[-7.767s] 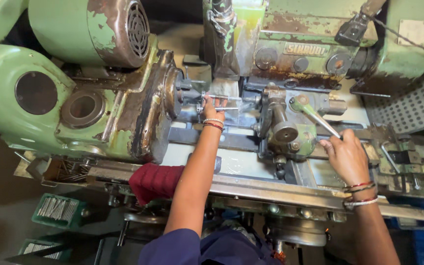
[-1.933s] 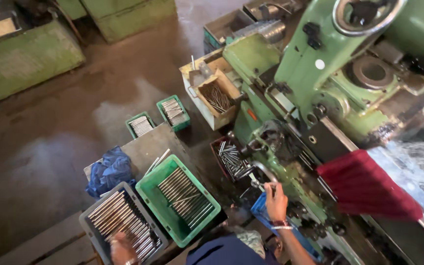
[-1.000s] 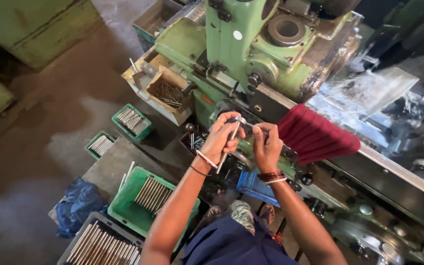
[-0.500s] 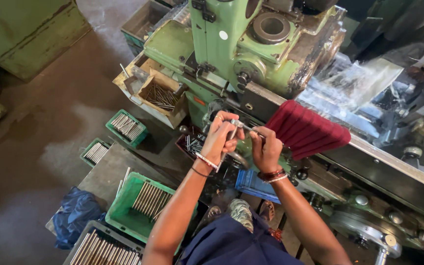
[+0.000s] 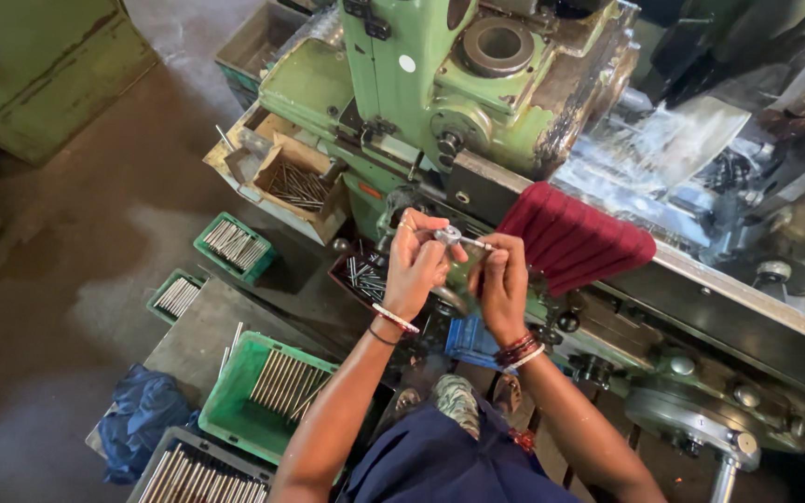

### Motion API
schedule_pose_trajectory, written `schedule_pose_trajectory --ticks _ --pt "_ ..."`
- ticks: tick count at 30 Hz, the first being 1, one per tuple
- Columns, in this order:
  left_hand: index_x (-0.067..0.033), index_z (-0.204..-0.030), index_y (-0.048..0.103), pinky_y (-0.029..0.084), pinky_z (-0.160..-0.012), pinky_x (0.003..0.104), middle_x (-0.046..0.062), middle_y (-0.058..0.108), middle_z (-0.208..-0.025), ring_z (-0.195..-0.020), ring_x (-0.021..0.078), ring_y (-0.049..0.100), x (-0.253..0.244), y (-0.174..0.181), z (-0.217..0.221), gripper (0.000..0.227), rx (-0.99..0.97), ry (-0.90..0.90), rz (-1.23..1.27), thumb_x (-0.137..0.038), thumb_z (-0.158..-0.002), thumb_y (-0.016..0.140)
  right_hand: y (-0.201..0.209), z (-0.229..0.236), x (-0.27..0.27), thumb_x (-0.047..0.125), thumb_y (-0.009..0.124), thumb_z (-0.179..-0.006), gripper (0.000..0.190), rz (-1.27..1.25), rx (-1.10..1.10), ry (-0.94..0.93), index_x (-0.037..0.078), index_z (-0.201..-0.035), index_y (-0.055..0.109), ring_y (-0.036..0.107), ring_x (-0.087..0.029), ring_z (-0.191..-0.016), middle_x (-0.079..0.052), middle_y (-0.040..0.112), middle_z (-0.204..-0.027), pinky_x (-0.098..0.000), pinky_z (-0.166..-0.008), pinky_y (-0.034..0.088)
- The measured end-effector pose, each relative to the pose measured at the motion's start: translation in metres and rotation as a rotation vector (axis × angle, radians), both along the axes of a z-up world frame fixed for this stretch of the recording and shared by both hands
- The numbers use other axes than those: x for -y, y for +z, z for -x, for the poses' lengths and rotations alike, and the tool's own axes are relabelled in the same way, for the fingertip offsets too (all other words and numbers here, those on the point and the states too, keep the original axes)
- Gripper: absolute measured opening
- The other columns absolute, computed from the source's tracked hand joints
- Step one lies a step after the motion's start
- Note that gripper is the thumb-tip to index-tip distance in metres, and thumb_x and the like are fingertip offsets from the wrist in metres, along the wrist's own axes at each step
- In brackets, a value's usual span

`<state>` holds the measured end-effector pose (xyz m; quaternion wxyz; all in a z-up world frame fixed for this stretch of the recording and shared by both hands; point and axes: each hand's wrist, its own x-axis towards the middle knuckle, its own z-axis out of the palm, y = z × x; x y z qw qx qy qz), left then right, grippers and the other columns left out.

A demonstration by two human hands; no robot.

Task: The person repeatedly picks up metal rods from a green bin, inserts them into a lathe chuck, operates the machine to machine the rods, removes the finished pieces, and wipes them with a red cloth. The process is repeated for multiple rods throughout the clip.

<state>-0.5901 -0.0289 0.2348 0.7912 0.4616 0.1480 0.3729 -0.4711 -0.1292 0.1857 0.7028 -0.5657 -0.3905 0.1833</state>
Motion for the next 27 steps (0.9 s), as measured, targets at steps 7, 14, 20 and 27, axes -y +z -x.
schedule_pose_trajectory --ticks 7,14,20,27 --pt "-0.0072 -0.119 0.050 0.039 -0.054 0.021 0.012 0.068 -0.089 -0.065 0.0043 0.050 -0.002 -0.010 -0.006 0.024 0.020 0.100 -0.200 0.004 -0.098 0.050 0.020 -0.002 0.001 0.047 0.036 -0.109 0.040 0.118 -0.362 0.153 0.011 -0.114 0.052 0.044 -0.005 -0.046 0.001 0.053 -0.062 -0.0202 -0.041 0.034" --pt "-0.0067 -0.108 0.063 0.058 -0.063 0.038 0.012 0.071 -0.088 -0.073 0.0288 0.072 -0.021 0.000 0.008 0.022 -0.340 0.231 -1.253 -0.006 -0.087 0.068 -0.009 -0.028 0.011 0.040 0.040 -0.112 0.033 0.129 -1.128 0.746 0.013 -0.095 0.051 0.028 -0.007 -0.044 0.005 0.037 -0.058 -0.0224 -0.039 0.026" --pt "-0.0092 -0.105 0.065 0.058 -0.062 0.039 0.011 0.072 -0.083 -0.071 0.0296 0.072 -0.030 -0.019 0.009 0.018 -0.425 0.120 -1.284 -0.010 -0.087 0.069 -0.029 -0.032 0.021 0.033 0.046 -0.115 0.030 0.192 -1.408 0.935 0.012 -0.095 0.053 0.027 -0.005 -0.048 0.006 0.036 -0.061 -0.0216 -0.042 0.026" --pt "-0.0147 -0.121 0.051 0.033 -0.043 0.019 0.001 0.063 -0.078 -0.051 0.0026 0.041 -0.017 -0.040 -0.003 0.030 -0.050 -0.057 0.223 -0.015 -0.094 0.062 0.006 -0.030 0.027 0.035 0.042 -0.109 0.031 0.196 -0.480 0.218 0.009 -0.100 0.057 0.042 -0.005 -0.052 0.003 0.048 -0.069 -0.0211 -0.045 0.035"
